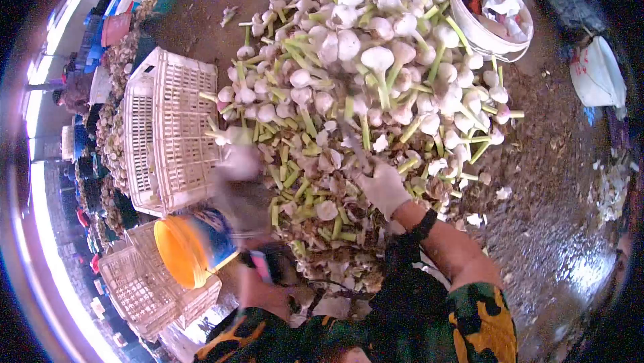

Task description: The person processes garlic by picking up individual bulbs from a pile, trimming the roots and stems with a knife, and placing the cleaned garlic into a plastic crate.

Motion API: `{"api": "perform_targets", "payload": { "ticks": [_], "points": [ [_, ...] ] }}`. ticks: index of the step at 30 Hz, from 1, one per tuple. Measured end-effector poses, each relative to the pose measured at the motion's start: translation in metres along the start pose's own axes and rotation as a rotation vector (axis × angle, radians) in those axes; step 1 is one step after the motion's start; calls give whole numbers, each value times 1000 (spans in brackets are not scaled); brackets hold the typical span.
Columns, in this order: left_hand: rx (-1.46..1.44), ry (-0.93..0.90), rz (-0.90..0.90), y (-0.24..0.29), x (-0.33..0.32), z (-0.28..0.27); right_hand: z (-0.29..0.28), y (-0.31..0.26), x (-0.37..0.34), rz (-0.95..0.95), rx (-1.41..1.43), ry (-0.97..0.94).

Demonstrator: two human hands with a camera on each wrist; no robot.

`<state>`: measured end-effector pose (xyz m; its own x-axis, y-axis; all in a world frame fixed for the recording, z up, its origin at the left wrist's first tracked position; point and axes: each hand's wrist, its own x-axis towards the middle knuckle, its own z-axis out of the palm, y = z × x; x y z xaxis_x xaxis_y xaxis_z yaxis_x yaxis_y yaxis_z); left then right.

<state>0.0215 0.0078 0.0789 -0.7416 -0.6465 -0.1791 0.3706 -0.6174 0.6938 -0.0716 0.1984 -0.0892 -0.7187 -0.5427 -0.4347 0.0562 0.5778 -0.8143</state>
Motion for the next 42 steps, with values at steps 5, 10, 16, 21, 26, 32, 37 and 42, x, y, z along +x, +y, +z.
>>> {"api": "perform_targets", "payload": {
  "ticks": [5, 10, 16, 21, 26, 32, 37, 42],
  "points": [
    [395, 105, 166, 118, 53, -33, -49, -61, -12, 78, 669, 72],
    [921, 147, -153, -39, 118, -86, -37, -61, -5, 53, 481, 18],
    [1356, 179, 13, -134, 167, -107, -49, -54, 5, 54, 359, 30],
    [714, 1, -441, -59, 73, -75, -55, -91, 10, -77, -59, -92],
    [705, -144, -506, -31, 24, -52, -51, -92, 0, -527, -528, -122],
    [615, -176, -334, -45, 5, -44, -58, -92, -23, -545, -627, -145],
    [710, -74, -271, -37, -17, -25, -41, -77, -28, -553, -494, -71],
    [721, 12, -201, -17, -45, -28, -24, -89, -39, -604, -400, -139]
  ]
}}
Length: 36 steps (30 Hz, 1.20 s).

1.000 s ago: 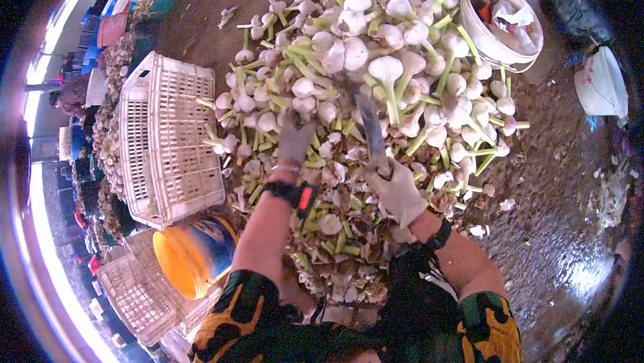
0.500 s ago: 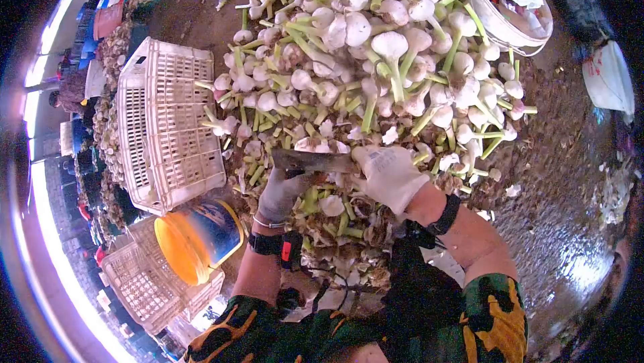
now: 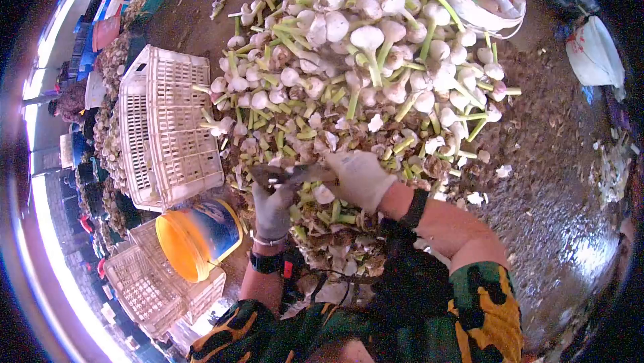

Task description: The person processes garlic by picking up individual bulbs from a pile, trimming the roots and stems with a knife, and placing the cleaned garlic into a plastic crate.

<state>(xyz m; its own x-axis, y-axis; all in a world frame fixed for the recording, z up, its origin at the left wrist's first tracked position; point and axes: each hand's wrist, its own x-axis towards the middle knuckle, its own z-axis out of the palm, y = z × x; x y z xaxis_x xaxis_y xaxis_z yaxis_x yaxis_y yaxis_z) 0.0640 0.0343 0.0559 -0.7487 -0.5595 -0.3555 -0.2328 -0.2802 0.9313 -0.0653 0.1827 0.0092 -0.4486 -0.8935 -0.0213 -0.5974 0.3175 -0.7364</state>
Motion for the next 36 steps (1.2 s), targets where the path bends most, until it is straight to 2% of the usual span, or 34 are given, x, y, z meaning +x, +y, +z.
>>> {"api": "perform_targets", "payload": {
  "ticks": [4, 5, 8, 9, 10, 12, 14, 15, 16, 17, 18, 20, 21, 23, 25, 26, 27, 30, 31, 32, 33, 34, 35, 36],
  "points": [
    [11, 94, 83, 5, -13, -3, 4, -11, 3, -116, 34, 46],
    [-35, 92, 112, 6, -17, -3, 7, -12, 3, -113, 41, 36],
    [65, 141, 102, 11, -31, -8, 9, -18, 4, -82, 41, -35],
    [70, 173, 266, 25, -46, 8, -4, -17, 26, 430, 38, -541],
    [82, 206, 430, 39, -61, 24, 10, -15, 15, 445, 12, -518],
    [89, 200, 553, 47, -55, 30, 31, 12, 12, 386, -130, -477],
    [214, 20, 515, 51, -39, 24, 28, 3, 11, 286, 67, -264],
    [277, -71, 500, 53, -32, 22, 2, -7, 21, 414, 482, -274],
    [331, -42, 459, 48, -29, 22, -22, -24, 20, 542, 919, -298],
    [348, -45, 435, 41, -23, 24, -30, -30, 20, 458, 1074, -234],
    [642, -35, 758, 41, -8, 23, -36, -33, 21, 363, 1219, -166],
    [1129, 61, 806, 48, -6, 26, -42, -35, 19, 201, 1241, -50],
    [886, 72, 686, 47, -7, 29, -46, -34, 18, 132, 1112, 2],
    [402, 47, 385, 40, -11, 31, -51, -37, 17, 358, 1306, -40],
    [-122, 7, 8, 26, 1, 24, -27, -19, 18, 258, 1035, -44],
    [-245, -8, -142, 22, 10, 22, -15, -10, 19, 200, 895, -42],
    [-367, -4, -295, 21, 19, 23, -30, -22, 16, 198, 788, 72],
    [-276, -87, -333, 8, 26, 12, -57, -21, 9, 171, 263, 56],
    [-303, -9, -321, 13, 21, 13, -53, -10, 13, 269, 183, -86],
    [-251, 19, -218, 31, 17, 11, -30, 19, 15, 309, -66, -148],
    [-287, 148, -95, 50, 17, 2, -16, 38, 8, 308, -8, -133],
    [-403, -24, 31, 67, 25, -35, -17, 35, 3, 313, 55, -138],
    [-209, 132, 247, 81, 38, -80, -18, 34, -3, 413, 235, -66],
    [62, 360, 430, 96, 50, -126, -13, 43, -3, 675, 478, -97]
  ]
}}
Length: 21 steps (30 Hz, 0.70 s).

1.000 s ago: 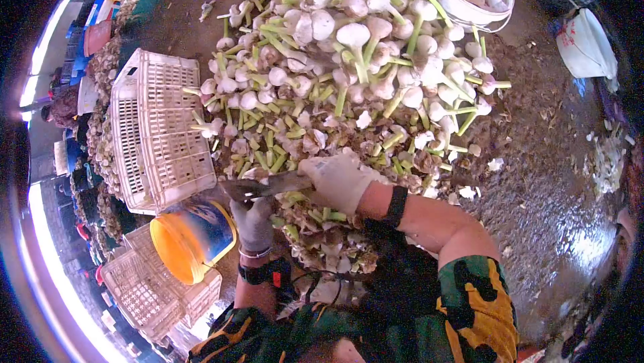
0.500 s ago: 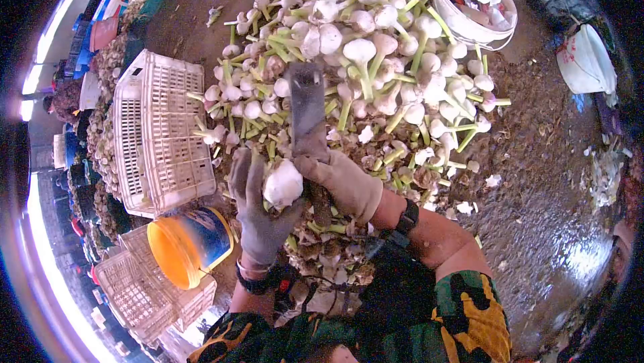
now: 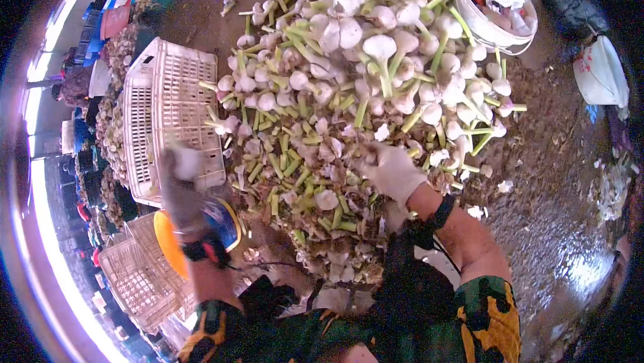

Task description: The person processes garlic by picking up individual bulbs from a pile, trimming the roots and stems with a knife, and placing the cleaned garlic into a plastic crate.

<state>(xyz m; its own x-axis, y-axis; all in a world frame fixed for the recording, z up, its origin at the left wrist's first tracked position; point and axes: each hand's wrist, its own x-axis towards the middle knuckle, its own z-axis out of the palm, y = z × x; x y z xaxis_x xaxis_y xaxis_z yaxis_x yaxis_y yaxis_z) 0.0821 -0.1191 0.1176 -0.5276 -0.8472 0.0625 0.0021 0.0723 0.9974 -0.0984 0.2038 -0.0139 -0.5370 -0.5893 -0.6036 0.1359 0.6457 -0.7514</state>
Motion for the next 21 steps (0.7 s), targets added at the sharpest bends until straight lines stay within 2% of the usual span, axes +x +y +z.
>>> {"api": "perform_targets", "payload": {
  "ticks": [1, 2, 3, 4, 5, 7, 9, 11, 12, 13, 15, 17, 20, 21],
  "points": [
    [268, 211, 157, 3, 32, -38, -7, 6, 4, -75, 31, 93],
    [612, 307, 278, 21, 53, -67, -12, 9, 8, -154, 61, 185],
    [1149, 424, 384, 47, 55, -57, -11, 6, 9, -158, 93, 208],
    [1236, 394, 444, 35, 60, -56, -12, 2, 9, -161, 122, 232],
    [1175, 265, 506, 15, 51, -39, -13, -2, 11, -168, 149, 258],
    [1053, -109, 454, -39, 30, 28, -8, -5, 14, -152, 186, 214],
    [1166, -568, 413, -102, 6, 107, -9, -16, 9, -105, 274, 174],
    [1391, -810, 444, -158, 3, 170, -10, -5, 12, -133, 214, 212],
    [1489, -872, 447, -184, 11, 191, -11, 2, 14, -161, 204, 247],
    [1560, -900, 434, -205, 20, 205, -15, -7, 9, -90, 223, 239],
    [1586, -903, 358, -222, 32, 216, -16, 11, 17, -91, 189, 256],
    [1523, -865, 256, -204, 29, 203, -12, 30, 25, -95, 156, 262],
    [1418, -787, 151, -175, 6, 171, -6, 19, 24, -130, 152, 269],
    [1387, -752, 127, -170, -6, 158, -2, 16, 22, -119, 189, 219]
  ]
}}
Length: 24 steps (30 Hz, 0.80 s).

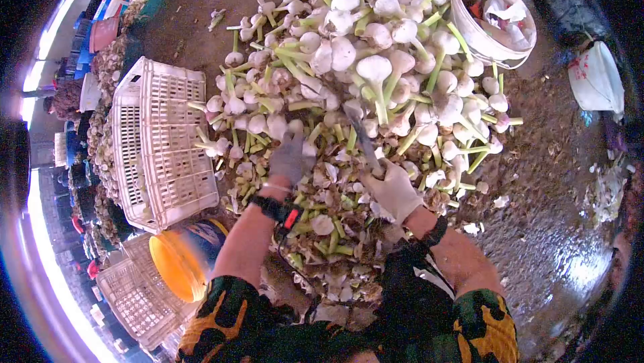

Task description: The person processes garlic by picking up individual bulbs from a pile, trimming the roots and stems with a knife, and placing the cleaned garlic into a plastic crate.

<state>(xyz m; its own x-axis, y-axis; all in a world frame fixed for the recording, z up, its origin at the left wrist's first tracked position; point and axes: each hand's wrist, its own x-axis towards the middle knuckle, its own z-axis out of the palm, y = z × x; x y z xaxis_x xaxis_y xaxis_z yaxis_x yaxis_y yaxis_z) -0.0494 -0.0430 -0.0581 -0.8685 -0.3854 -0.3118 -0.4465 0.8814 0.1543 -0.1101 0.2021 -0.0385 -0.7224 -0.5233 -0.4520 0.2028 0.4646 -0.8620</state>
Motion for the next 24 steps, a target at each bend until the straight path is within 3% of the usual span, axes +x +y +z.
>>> {"api": "perform_targets", "payload": {
  "ticks": [1, 3, 4, 7, 8, 11, 12, 15, 16, 19, 20, 23, 24],
  "points": [
    [-41, 15, -27, -2, -19, 1, 4, -3, -2, 21, 37, -45],
    [-613, -74, -193, 0, -48, 3, 26, 30, 8, -80, 186, -51],
    [-898, -122, -283, 2, -65, 2, 23, -1, 0, -107, -63, -68],
    [-1522, -92, -451, 33, -100, -4, 48, -7, -2, -155, 126, -104],
    [-1487, -268, -523, 39, -105, -14, 53, -12, -6, -152, 272, -108],
    [-526, 98, -172, 45, -130, -10, 60, -14, -8, -18, 534, -164],
    [-299, 256, -27, 44, -137, -6, 58, -20, -12, 45, 461, -171],
    [-243, 316, 141, 43, -139, -35, 49, -47, -22, 192, 515, -293],
    [-607, 167, 70, 42, -139, -39, 50, -49, -26, 231, 556, -294],
    [-1124, -9, -141, 39, -140, -41, 26, -69, -36, 150, 94, -350],
    [-1189, 26, -95, 33, -141, -28, 26, -58, -45, -161, 6, -243],
    [-1707, -219, -121, 32, -146, -42, 16, -53, -68, -523, -396, -237],
    [-1699, -31, -103, 38, -150, -39, 16, -49, -69, -648, -484, -165]
  ]
}}
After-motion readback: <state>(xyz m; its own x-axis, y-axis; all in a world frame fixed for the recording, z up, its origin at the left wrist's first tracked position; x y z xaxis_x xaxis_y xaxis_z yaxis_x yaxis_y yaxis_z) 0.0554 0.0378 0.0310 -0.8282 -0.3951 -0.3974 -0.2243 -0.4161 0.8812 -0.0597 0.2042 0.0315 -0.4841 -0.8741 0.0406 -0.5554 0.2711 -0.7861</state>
